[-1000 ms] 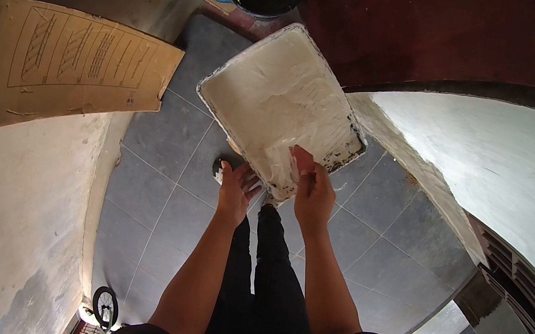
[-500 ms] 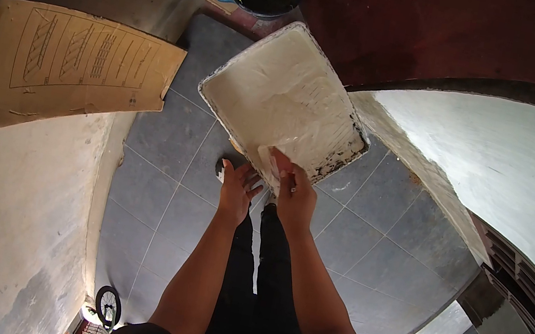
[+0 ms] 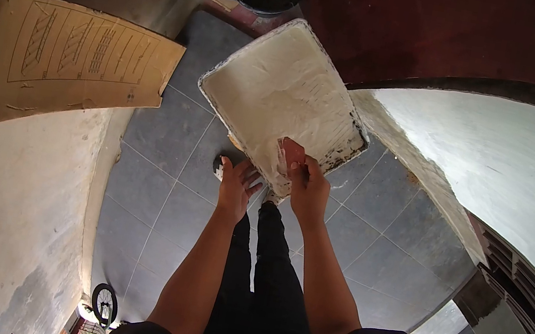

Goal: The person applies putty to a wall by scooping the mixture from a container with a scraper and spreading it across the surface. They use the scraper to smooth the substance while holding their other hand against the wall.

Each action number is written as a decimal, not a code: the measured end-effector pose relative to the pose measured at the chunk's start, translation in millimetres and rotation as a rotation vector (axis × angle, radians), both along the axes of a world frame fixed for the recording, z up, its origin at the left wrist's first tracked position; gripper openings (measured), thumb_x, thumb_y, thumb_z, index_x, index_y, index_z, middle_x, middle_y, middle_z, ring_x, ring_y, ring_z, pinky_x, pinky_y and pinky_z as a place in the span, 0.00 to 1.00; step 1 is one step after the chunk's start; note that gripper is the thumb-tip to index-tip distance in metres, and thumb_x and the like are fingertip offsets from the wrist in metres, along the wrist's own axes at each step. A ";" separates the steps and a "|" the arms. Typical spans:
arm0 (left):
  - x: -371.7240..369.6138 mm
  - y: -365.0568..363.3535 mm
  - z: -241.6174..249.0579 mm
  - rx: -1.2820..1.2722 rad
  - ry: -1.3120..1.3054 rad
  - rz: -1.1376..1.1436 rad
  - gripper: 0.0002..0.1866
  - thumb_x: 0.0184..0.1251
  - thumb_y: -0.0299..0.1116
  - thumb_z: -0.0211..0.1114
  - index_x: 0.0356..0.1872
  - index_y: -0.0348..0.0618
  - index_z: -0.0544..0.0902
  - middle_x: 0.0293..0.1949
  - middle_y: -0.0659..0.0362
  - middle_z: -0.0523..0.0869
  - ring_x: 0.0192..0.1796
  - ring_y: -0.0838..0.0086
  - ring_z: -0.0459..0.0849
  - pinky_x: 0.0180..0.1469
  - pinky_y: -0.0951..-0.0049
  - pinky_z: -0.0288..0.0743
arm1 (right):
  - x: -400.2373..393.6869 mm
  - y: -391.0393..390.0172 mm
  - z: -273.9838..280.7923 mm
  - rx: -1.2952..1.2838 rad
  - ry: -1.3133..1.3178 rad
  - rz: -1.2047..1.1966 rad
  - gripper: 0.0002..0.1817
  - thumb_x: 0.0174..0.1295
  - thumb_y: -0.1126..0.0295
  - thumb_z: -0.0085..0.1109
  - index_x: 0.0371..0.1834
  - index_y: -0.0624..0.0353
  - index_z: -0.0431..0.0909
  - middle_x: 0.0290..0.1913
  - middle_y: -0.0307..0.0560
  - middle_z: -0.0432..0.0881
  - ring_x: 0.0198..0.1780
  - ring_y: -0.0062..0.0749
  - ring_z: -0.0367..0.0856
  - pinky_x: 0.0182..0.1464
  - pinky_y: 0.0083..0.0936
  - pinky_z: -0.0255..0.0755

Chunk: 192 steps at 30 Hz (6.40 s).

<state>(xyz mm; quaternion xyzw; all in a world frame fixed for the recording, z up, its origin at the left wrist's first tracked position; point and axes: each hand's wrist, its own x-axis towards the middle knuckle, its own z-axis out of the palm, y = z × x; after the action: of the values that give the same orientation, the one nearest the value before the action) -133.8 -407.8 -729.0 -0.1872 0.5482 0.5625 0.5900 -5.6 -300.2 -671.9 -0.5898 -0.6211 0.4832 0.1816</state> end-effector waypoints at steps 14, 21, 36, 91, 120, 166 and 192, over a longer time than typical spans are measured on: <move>-28.0 -3.0 -2.8 0.027 0.023 -0.106 0.56 0.74 0.80 0.30 0.76 0.34 0.69 0.72 0.47 0.76 0.75 0.58 0.72 0.73 0.55 0.64 | -10.7 -57.9 -26.9 0.629 -0.229 0.343 0.09 0.57 0.75 0.67 0.39 0.55 0.79 0.43 0.45 0.82 0.45 0.43 0.83 0.50 0.39 0.78; -49.2 -10.8 -0.1 0.187 -0.127 -0.175 0.62 0.68 0.85 0.25 0.80 0.35 0.63 0.73 0.51 0.76 0.74 0.60 0.70 0.76 0.55 0.56 | -29.6 -105.2 -36.7 0.586 -0.308 0.269 0.10 0.54 0.75 0.68 0.38 0.54 0.78 0.39 0.43 0.78 0.42 0.42 0.81 0.47 0.37 0.76; -62.5 -6.5 -0.8 0.158 -0.143 -0.267 0.65 0.64 0.89 0.30 0.83 0.38 0.59 0.78 0.52 0.68 0.82 0.60 0.61 0.81 0.50 0.52 | -20.6 -125.2 0.7 -0.040 0.228 -0.732 0.09 0.67 0.77 0.68 0.47 0.59 0.78 0.42 0.40 0.86 0.41 0.31 0.87 0.43 0.31 0.82; -43.4 -7.4 9.8 0.095 -0.091 -0.274 0.63 0.68 0.86 0.27 0.84 0.35 0.55 0.81 0.48 0.65 0.86 0.60 0.53 0.83 0.51 0.42 | -31.1 18.1 -22.2 -0.037 -0.112 0.092 0.13 0.70 0.68 0.59 0.53 0.60 0.84 0.44 0.63 0.88 0.45 0.62 0.86 0.51 0.48 0.78; -99.6 -43.0 152.4 0.265 0.124 -0.527 0.59 0.70 0.84 0.32 0.84 0.40 0.56 0.81 0.49 0.67 0.83 0.56 0.60 0.78 0.49 0.52 | 49.2 -10.9 182.4 -0.514 1.226 -0.327 0.27 0.68 0.78 0.55 0.72 0.58 0.72 0.59 0.51 0.86 0.57 0.51 0.88 0.61 0.49 0.84; 231.3 428.5 901.0 1.539 2.983 0.256 0.49 0.71 0.69 0.58 0.80 0.37 0.66 0.81 0.50 0.67 0.83 0.58 0.62 0.84 0.52 0.54 | 304.6 310.3 977.4 2.118 0.330 0.025 0.23 0.71 0.62 0.63 0.65 0.61 0.83 0.69 0.56 0.81 0.73 0.49 0.78 0.73 0.36 0.72; 231.7 427.9 902.7 1.621 2.929 0.150 0.45 0.67 0.56 0.70 0.77 0.34 0.69 0.79 0.46 0.68 0.82 0.55 0.65 0.82 0.50 0.58 | 320.5 327.5 956.1 2.314 -0.455 -0.119 0.26 0.66 0.59 0.69 0.68 0.53 0.83 0.75 0.60 0.75 0.79 0.52 0.69 0.77 0.39 0.69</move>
<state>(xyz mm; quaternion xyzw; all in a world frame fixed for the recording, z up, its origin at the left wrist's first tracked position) 97.9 20.1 173.7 -0.7680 -0.1767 -0.3939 0.4730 314.9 27.3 284.2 -0.1748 -0.6789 -0.4928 0.5154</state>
